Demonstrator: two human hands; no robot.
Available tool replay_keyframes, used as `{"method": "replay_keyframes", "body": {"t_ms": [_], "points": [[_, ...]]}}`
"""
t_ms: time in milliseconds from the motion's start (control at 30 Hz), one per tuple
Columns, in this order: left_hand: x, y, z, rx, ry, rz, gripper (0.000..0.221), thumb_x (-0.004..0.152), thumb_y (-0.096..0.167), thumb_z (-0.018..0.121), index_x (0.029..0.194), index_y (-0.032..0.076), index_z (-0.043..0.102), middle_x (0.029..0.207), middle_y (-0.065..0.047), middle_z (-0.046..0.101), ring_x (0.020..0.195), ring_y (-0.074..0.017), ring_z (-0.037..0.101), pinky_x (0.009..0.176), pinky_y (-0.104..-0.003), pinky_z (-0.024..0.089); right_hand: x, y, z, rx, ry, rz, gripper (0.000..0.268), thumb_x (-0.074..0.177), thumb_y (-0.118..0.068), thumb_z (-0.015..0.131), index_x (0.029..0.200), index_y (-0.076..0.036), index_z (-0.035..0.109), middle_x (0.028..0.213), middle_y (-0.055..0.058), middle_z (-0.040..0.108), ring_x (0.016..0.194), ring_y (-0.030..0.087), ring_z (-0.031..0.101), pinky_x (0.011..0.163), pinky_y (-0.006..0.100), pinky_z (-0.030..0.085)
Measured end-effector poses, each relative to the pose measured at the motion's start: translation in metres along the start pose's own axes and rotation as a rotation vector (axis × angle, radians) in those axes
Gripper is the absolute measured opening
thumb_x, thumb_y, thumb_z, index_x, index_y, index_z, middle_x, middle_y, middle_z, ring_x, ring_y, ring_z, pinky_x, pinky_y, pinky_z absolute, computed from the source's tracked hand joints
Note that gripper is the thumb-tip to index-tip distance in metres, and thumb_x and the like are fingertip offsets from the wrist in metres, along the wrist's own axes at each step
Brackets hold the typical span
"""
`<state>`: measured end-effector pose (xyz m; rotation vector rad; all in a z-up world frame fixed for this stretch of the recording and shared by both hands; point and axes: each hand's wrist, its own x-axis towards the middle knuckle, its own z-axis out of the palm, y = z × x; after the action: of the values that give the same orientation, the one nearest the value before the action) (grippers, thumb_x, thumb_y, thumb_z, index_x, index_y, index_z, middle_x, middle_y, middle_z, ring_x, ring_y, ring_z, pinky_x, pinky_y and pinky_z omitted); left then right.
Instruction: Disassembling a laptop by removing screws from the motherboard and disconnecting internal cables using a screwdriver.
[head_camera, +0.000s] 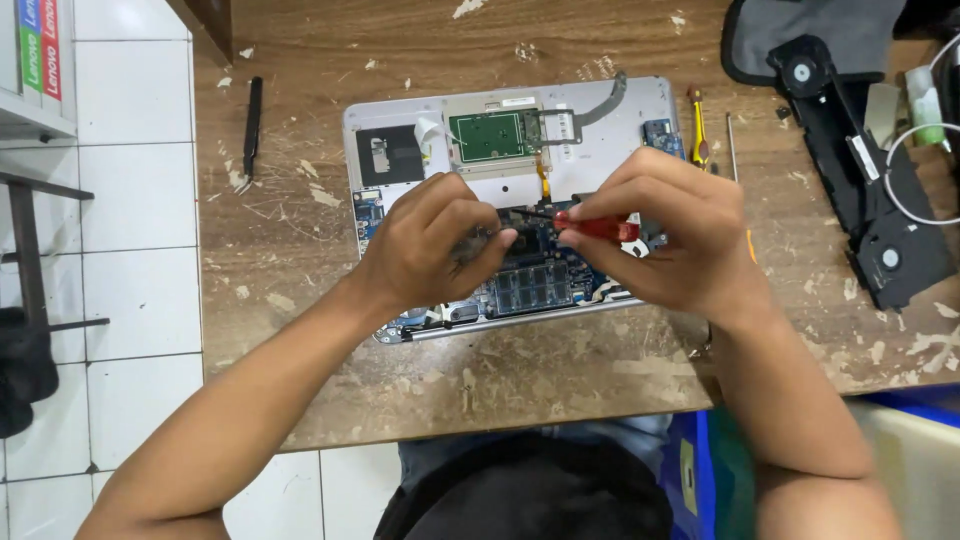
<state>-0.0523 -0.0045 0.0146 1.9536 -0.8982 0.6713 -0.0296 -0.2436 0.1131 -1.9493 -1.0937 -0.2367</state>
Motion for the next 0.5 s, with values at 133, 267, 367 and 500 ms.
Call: {"method": "replay_keyframes", "body": {"t_ms": [133,267,367,500], "points": [[0.008,0.002,-0.016,-0.097,-0.079,-0.004,0.011,0.104,-0.001,0.048,0.109,-0.005,0.056,0.096,-0.018,0.058,0.081,-0.0329,0.057,0.07,-0.043,0.048,0.001,-0.018,0.006,-0.08,-0.14,0.021,0.014,0.099,-0.001,0.073,0.108,0.002,0.063,0.104,0.016,0.064,0.081,0.02,0.063,0.071,0.026,0.055],[0.008,0.001,-0.016,-0.172,-0.081,-0.014,0.036,0.112,0.018,0.032,0.112,-0.007,0.057,0.098,-0.022,0.06,0.084,-0.0345,0.06,0.072,-0.044,0.051,-0.003,-0.025,0.033,-0.051,-0.205,0.022,0.017,0.102,-0.005,0.065,0.111,0.006,0.056,0.103,0.018,0.061,0.09,0.028,0.062,0.08,0.034,0.058],[0.006,0.002,-0.016,-0.222,-0.054,-0.018,0.051,0.114,0.033,0.026,0.114,-0.007,0.057,0.1,-0.021,0.061,0.088,-0.0343,0.062,0.078,-0.044,0.053,-0.021,-0.012,0.051,-0.002,-0.212,0.027,0.021,0.103,-0.004,0.067,0.115,0.003,0.053,0.099,0.015,0.061,0.081,0.027,0.057,0.074,0.037,0.05],[0.0,-0.001,-0.003,-0.222,0.059,0.042,0.037,0.109,0.03,0.04,0.112,0.001,0.062,0.093,-0.013,0.063,0.079,-0.027,0.061,0.069,-0.039,0.055,-0.039,0.004,0.071,-0.007,-0.087,0.064,0.051,0.099,-0.001,0.073,0.14,-0.006,0.042,0.109,0.015,0.071,0.088,0.029,0.078,0.077,0.042,0.065]]}}
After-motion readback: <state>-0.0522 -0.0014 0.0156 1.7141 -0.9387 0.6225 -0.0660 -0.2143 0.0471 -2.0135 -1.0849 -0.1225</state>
